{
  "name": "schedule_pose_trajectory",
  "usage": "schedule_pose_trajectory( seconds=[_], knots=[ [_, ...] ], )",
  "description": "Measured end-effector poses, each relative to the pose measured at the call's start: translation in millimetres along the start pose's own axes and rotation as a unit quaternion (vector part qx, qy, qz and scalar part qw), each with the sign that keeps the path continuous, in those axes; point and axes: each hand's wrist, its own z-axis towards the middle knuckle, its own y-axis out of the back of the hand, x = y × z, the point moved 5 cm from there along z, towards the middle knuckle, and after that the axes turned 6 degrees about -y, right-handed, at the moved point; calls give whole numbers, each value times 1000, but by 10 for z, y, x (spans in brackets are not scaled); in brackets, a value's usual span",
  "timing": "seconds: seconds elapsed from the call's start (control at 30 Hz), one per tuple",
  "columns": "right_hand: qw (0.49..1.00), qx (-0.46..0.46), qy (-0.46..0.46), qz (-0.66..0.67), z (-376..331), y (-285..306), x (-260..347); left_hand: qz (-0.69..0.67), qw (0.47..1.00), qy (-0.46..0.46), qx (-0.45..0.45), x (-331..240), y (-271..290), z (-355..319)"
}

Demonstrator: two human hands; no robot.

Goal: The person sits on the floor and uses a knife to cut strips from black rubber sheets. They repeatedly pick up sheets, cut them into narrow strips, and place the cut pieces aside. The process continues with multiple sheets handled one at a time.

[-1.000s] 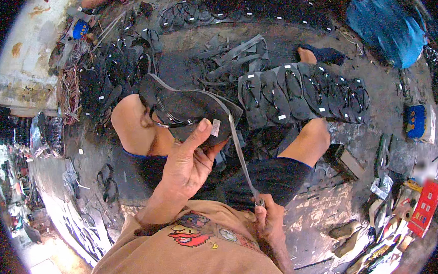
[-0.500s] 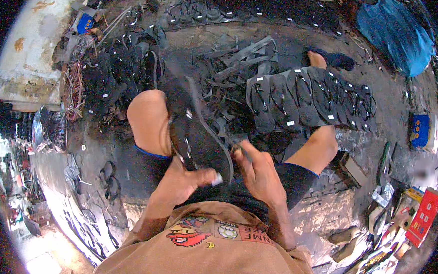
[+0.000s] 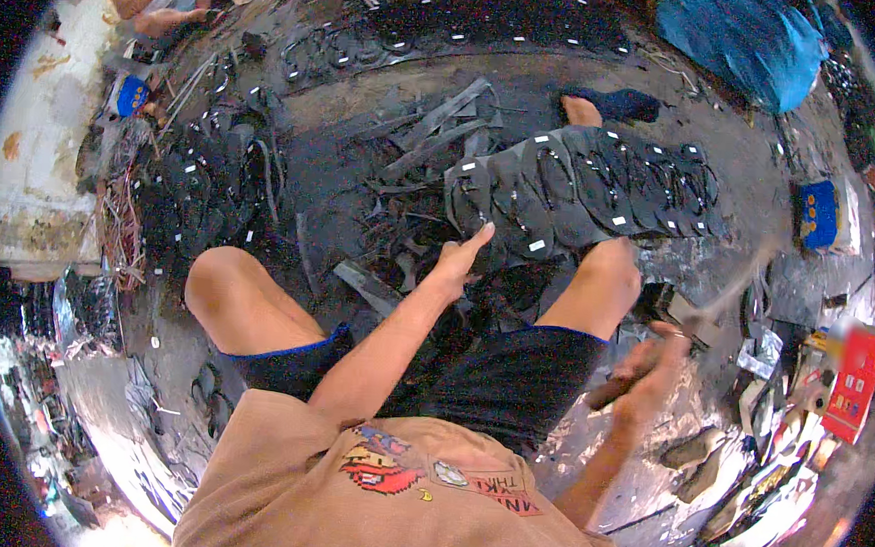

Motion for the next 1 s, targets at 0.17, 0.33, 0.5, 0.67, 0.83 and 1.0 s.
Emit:
schedule_pose_trajectory(
  seconds=[0.17,0.33,0.5,0.67,0.83,1.0],
  knots=[
    [974,187,-28,-125,-339,-538,-589,139,970,-173,-96,-204,-114,222],
    [927,339,-46,-155,-646,-1058,-580,187,968,-152,-66,-1195,186,-130],
    [889,359,16,-284,-592,-1401,-886,161,982,-82,-50,-1188,227,-236],
    [885,349,9,-307,-503,-1621,-1070,133,987,-80,-42,-1098,282,-231],
    [870,362,2,-336,-294,-1848,-1064,122,989,-73,-29,-1037,270,-264],
    [853,376,28,-362,-30,-2058,-1047,73,996,-54,-22,-945,305,-271]
  ],
)
